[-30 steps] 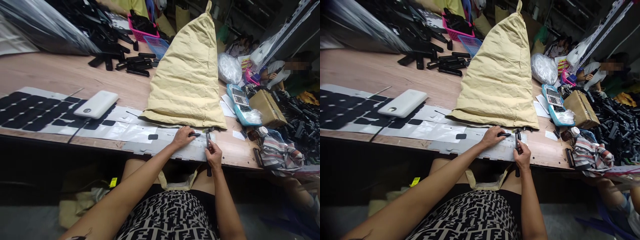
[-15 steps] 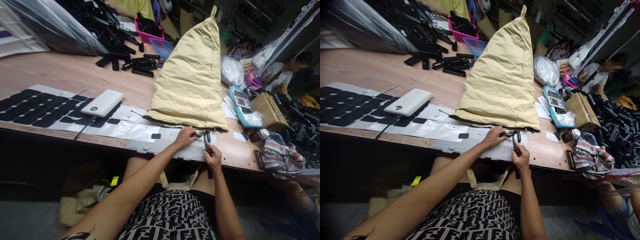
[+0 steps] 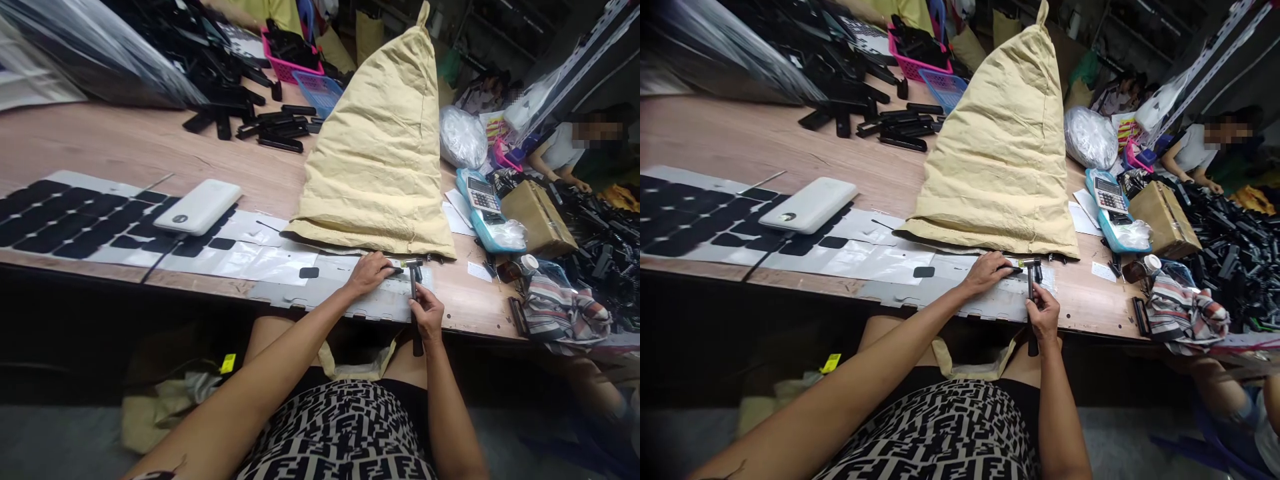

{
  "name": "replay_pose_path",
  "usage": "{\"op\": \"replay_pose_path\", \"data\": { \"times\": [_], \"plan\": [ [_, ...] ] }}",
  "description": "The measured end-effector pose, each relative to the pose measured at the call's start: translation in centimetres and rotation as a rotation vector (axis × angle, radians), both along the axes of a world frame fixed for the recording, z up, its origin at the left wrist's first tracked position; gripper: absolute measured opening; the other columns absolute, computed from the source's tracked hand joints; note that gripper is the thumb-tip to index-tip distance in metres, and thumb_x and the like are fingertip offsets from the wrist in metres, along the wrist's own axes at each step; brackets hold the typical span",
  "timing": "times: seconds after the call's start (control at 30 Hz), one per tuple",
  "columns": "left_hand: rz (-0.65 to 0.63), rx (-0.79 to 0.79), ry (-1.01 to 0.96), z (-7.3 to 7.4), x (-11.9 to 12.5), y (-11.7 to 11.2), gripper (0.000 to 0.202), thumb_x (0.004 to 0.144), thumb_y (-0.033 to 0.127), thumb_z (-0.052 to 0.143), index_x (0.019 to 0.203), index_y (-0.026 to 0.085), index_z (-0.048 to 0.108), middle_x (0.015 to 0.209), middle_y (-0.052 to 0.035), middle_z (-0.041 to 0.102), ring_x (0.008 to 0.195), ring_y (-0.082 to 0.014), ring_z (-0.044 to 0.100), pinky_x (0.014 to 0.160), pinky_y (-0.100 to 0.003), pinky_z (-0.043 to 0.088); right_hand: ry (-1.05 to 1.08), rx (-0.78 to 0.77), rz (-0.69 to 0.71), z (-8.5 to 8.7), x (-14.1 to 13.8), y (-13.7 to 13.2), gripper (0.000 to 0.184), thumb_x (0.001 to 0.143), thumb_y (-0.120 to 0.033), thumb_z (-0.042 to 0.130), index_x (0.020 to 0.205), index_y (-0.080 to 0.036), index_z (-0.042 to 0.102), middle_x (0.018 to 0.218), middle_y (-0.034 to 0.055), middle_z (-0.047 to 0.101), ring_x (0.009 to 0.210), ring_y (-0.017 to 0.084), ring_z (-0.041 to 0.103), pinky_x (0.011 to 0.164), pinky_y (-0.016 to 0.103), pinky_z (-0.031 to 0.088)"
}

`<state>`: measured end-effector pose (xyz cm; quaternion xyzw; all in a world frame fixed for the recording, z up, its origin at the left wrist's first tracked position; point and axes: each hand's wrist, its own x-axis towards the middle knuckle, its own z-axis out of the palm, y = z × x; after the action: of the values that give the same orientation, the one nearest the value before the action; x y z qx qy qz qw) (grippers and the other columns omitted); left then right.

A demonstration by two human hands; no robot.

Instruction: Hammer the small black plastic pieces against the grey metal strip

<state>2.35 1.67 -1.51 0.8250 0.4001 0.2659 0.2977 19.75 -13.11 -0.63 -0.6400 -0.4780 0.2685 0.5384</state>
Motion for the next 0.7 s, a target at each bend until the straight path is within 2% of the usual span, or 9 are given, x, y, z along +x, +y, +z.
{"op": "replay_pose_path", "data": {
  "times": [0.2, 0.43, 0.57, 0.7],
  "plan": [
    [-0.019, -0.012, 0.023, -0.1, -0.3, 0.0, 0.035, 0.103, 0.035, 0.040, 0.084, 0.021, 0.066, 0.091, -0.0037, 0.062, 0.088, -0.0208, 0.054, 0.081, -0.037, 0.037, 0.110, 0.009, -0.033, -0.3, -0.2, 0.0, 0.047, 0.075, -0.028, 0.072, 0.121, -0.018, 0.074, 0.092, 0.0050, 0.071, 0.078, 0.018, 0.066, 0.077, 0.033, 0.056],
    [-0.001, 0.006, -0.003, -0.6, -0.5, 0.1, 0.032, 0.102, 0.032, 0.036, 0.083, 0.021, 0.059, 0.091, -0.0050, 0.061, 0.088, -0.0214, 0.054, 0.081, -0.037, 0.039, 0.084, 0.007, -0.042, -0.5, -0.2, 0.1, 0.047, 0.076, -0.029, 0.071, 0.121, -0.016, 0.074, 0.090, 0.0053, 0.070, 0.076, 0.018, 0.066, 0.075, 0.033, 0.056],
    [-0.003, 0.010, -0.001, -0.3, -0.4, 0.0, 0.031, 0.101, 0.031, 0.035, 0.083, 0.020, 0.058, 0.091, -0.0059, 0.060, 0.089, -0.0224, 0.054, 0.081, -0.038, 0.040, 0.084, 0.030, -0.073, -0.6, -0.2, 0.2, 0.048, 0.076, -0.032, 0.071, 0.121, -0.015, 0.073, 0.090, 0.0056, 0.070, 0.077, 0.018, 0.066, 0.074, 0.033, 0.056],
    [-0.085, 0.034, 0.017, 0.2, -1.5, -1.5, 0.033, 0.101, 0.034, 0.037, 0.082, 0.021, 0.061, 0.091, -0.0060, 0.061, 0.091, -0.0233, 0.052, 0.085, -0.040, 0.039, 0.072, 0.094, -0.178, -0.7, -0.6, 0.1, 0.049, 0.078, -0.033, 0.070, 0.122, -0.014, 0.072, 0.090, 0.0058, 0.070, 0.078, 0.017, 0.065, 0.074, 0.032, 0.056]
  ]
}}
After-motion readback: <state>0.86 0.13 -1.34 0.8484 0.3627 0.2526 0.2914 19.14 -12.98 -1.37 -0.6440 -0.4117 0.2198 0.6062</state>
